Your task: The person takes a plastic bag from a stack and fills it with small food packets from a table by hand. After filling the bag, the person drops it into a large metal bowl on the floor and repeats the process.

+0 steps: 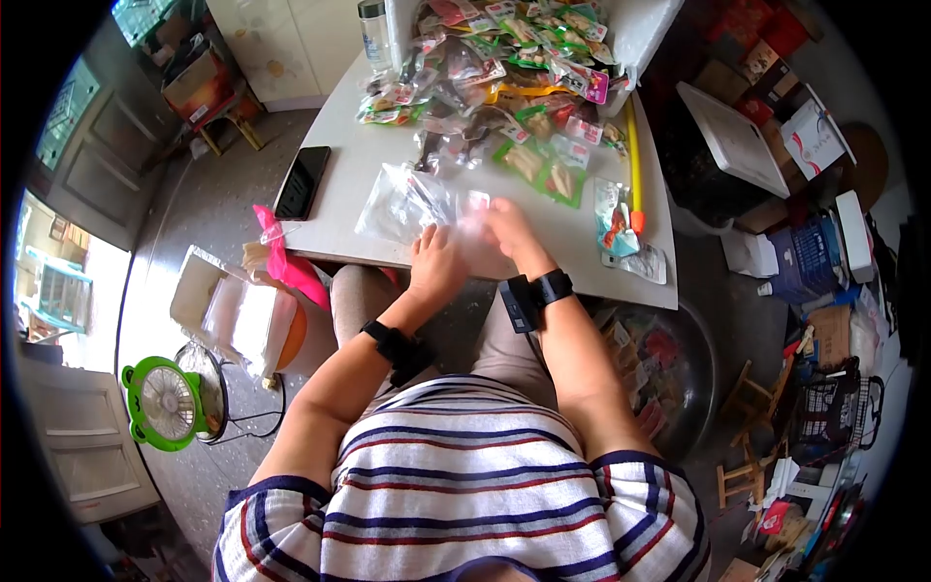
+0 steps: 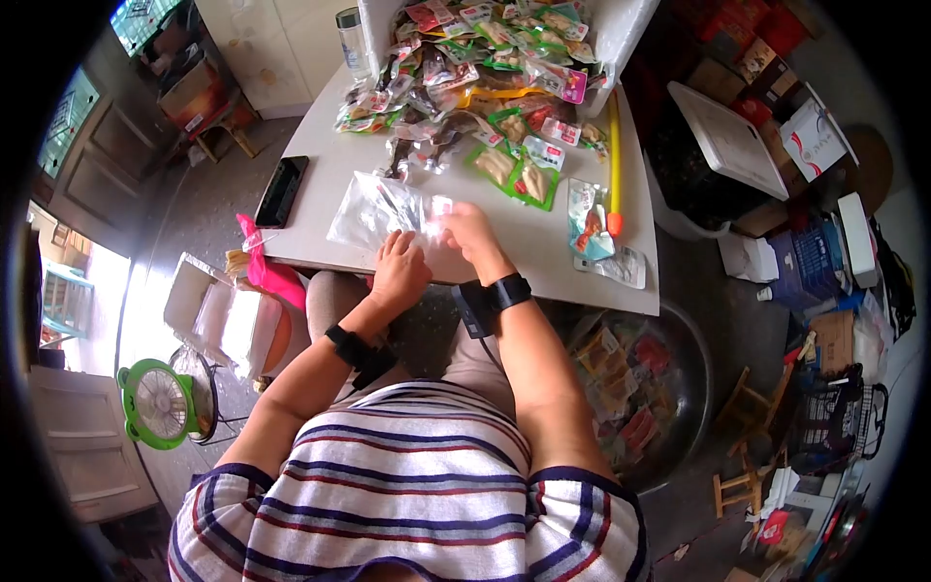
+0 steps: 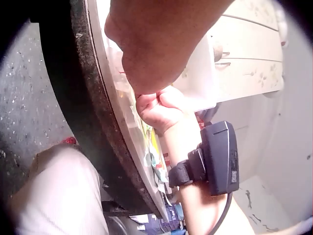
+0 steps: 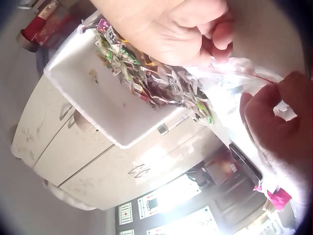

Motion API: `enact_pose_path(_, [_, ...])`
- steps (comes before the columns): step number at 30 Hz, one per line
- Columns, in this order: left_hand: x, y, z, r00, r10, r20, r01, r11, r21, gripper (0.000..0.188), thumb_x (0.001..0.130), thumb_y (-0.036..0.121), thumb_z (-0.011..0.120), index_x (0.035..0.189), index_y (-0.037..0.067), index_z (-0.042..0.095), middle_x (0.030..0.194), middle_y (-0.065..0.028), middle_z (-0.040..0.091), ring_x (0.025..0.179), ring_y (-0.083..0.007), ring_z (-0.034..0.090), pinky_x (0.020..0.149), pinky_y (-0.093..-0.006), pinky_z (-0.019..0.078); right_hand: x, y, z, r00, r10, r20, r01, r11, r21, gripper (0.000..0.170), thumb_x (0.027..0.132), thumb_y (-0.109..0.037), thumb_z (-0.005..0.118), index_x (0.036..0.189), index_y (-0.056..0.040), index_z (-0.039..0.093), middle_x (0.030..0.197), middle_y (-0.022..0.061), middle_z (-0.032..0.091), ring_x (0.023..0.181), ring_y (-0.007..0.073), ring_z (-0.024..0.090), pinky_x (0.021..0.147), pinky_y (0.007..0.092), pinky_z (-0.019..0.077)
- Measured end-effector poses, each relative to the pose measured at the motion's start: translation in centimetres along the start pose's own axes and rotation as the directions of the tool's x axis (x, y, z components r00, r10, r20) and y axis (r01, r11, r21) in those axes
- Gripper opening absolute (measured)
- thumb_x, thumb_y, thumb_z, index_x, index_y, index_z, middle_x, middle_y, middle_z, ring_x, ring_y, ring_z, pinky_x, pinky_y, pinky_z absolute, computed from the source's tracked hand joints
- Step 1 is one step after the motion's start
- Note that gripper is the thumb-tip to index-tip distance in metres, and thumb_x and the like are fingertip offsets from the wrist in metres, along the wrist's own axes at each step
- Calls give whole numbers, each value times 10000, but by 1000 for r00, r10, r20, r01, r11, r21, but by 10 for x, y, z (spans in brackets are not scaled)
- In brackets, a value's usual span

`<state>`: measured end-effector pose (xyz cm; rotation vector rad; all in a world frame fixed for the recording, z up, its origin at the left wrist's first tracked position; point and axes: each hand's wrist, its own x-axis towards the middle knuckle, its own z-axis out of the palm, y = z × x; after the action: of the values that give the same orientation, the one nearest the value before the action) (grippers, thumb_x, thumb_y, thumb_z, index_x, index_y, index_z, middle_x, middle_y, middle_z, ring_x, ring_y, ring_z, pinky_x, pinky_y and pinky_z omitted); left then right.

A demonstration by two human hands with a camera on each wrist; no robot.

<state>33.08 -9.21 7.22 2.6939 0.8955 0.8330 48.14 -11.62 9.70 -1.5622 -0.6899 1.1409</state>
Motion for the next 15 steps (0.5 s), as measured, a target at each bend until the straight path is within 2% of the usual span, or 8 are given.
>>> enact_pose_path(2, [0, -2, -4, 1000, 11, 5, -11, 1000, -16, 173, 630, 142, 503, 774, 47, 519, 975, -114, 482, 955, -313, 428, 788, -418, 362, -2, -3, 7, 999, -6, 32, 7, 999, -36, 133, 729, -195, 526, 785, -76, 546, 623, -7, 521, 493, 70, 455, 421, 188, 349])
enact_pose_path(4, [1, -6, -10, 998, -4, 56, 8, 998, -63, 229, 637, 154, 499, 848, 67, 519, 921, -84, 501, 916, -295, 449, 749, -402, 380, 12, 16, 6, 984, -54, 168, 53, 999, 8, 133, 734, -196, 531, 791, -77, 544, 638, -1, 523, 496, 77, 465, 430, 186, 361])
enact_pose_path(5, [1, -7, -13, 1000, 3, 21, -2, 999, -48, 179, 633, 139, 497, 794, 63, 513, 892, -79, 507, 886, -290, 461, 732, -391, 389, 21, 26, 5, 969, -80, 235, 75, 997, 31, 132, 737, -196, 534, 794, -77, 543, 646, 2, 524, 498, 80, 470, 434, 186, 367])
enact_pose_path(7, [2, -7, -15, 999, 21, -48, -22, 1000, -19, 83, 623, 108, 493, 685, 54, 501, 834, -70, 518, 825, -280, 485, 697, -370, 406, 21, 19, 7, 981, -41, 192, 15, 990, 137, 129, 732, -162, 528, 811, -61, 535, 670, 14, 528, 517, 86, 488, 445, 187, 381])
enact_pose_path(11, [6, -17, -14, 999, -33, 0, 33, 998, -45, 78, 625, 109, 502, 689, 65, 506, 829, -66, 515, 809, -282, 480, 675, -376, 404, 15, 10, 14, 997, -25, 78, 2, 958, 287, 152, 731, -120, 513, 844, -19, 515, 706, 44, 531, 538, 110, 522, 441, 203, 401])
enact_pose_path(14, [10, -23, -11, 999, -51, 12, 52, 997, -49, 94, 630, 127, 514, 709, 75, 514, 834, -73, 509, 792, -283, 478, 669, -382, 404, 22, 2, 2, 987, -94, -132, 113, 983, 147, 204, 726, -126, 518, 880, 6, 494, 706, 68, 533, 536, 134, 536, 420, 224, 404])
enact_pose_path(15, [10, -23, -11, 998, -55, 10, 55, 997, -53, 103, 631, 132, 518, 718, 77, 517, 838, -76, 507, 788, -283, 478, 670, -383, 404, 30, 0, -2, 982, -114, -153, 131, 986, 106, 210, 728, -142, 522, 879, 1, 488, 684, 60, 531, 531, 128, 532, 420, 222, 396])
